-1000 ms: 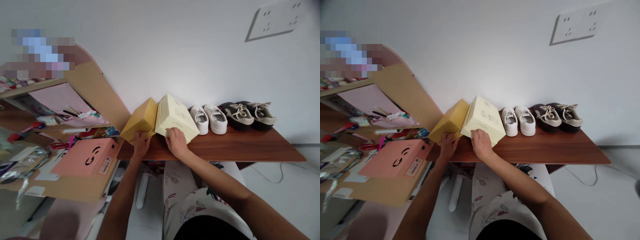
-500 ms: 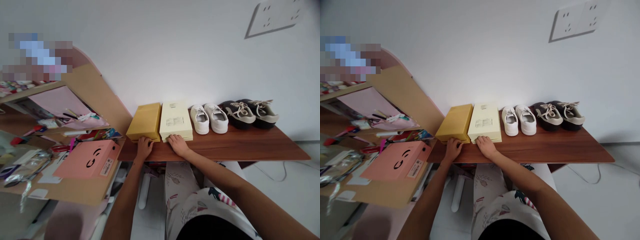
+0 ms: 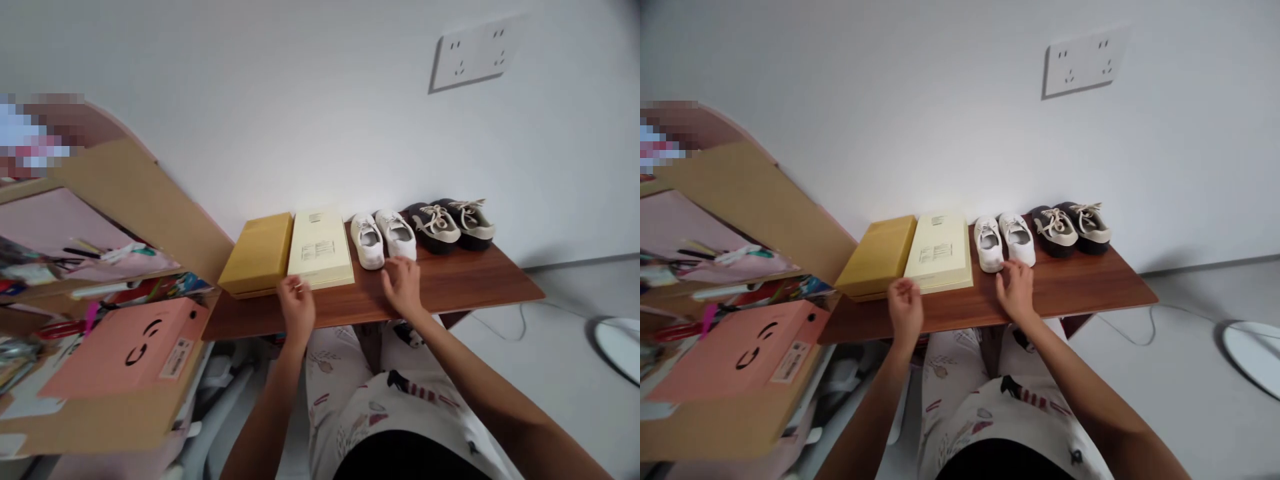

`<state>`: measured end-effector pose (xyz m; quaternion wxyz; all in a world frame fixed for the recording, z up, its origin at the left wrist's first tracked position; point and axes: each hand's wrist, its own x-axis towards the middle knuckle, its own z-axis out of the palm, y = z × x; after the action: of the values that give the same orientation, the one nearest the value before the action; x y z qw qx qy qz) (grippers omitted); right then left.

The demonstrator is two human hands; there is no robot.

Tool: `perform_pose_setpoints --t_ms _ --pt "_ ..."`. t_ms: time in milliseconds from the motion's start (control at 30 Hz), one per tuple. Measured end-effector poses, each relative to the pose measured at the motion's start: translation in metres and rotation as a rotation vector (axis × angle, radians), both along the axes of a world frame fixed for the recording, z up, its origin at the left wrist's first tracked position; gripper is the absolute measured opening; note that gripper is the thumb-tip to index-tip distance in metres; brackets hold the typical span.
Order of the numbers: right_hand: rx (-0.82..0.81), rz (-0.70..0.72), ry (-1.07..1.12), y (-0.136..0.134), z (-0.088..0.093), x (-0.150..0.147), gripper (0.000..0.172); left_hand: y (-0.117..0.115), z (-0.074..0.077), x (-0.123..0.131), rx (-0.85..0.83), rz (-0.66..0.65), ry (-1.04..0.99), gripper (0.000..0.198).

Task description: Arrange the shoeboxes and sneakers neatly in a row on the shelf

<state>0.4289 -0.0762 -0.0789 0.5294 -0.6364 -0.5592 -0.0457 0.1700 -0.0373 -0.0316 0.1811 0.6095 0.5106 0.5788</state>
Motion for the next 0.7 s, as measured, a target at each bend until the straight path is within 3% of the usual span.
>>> perform_pose_setpoints --t_ms 67,133,167,267,333,433,600,700 --pt "-0.006 -0.153 0.028 0.014 0.006 0.032 0.048 -0.012 0.0 0.059 0.052 -0.24 0.133 0.032" --pt "-0.047 -0.198 0.047 0.032 0.009 0.052 0.063 -0.011 -0.002 0.116 0.109 -0.395 0.292 0.046" --pt "-0.08 -0.181 0.06 0.04 0.009 0.058 0.07 -0.005 -0.004 0.14 0.111 -0.397 0.333 0.054" --pt "-0.188 -0.088 0.148 0.054 0.005 0.065 0.085 0.026 -0.015 0.19 0.009 -0.215 0.282 0.073" --pt "-0.235 -0.076 0.23 0.056 0.002 0.064 0.088 0.046 -0.024 0.205 -0.074 -0.117 0.168 0.076" --pt "-0.232 -0.144 0.355 0.054 -0.001 0.065 0.091 0.06 -0.037 0.211 -0.133 -0.043 -0.01 0.062" --pt "-0.219 -0.31 0.723 0.049 0.0 0.076 0.082 0.052 -0.047 0.209 -0.32 -0.012 -0.373 0.044" --pt "-0.183 -0.264 0.93 0.048 -0.002 0.082 0.073 0.048 -0.048 0.211 -0.391 -0.029 -0.474 0.047"
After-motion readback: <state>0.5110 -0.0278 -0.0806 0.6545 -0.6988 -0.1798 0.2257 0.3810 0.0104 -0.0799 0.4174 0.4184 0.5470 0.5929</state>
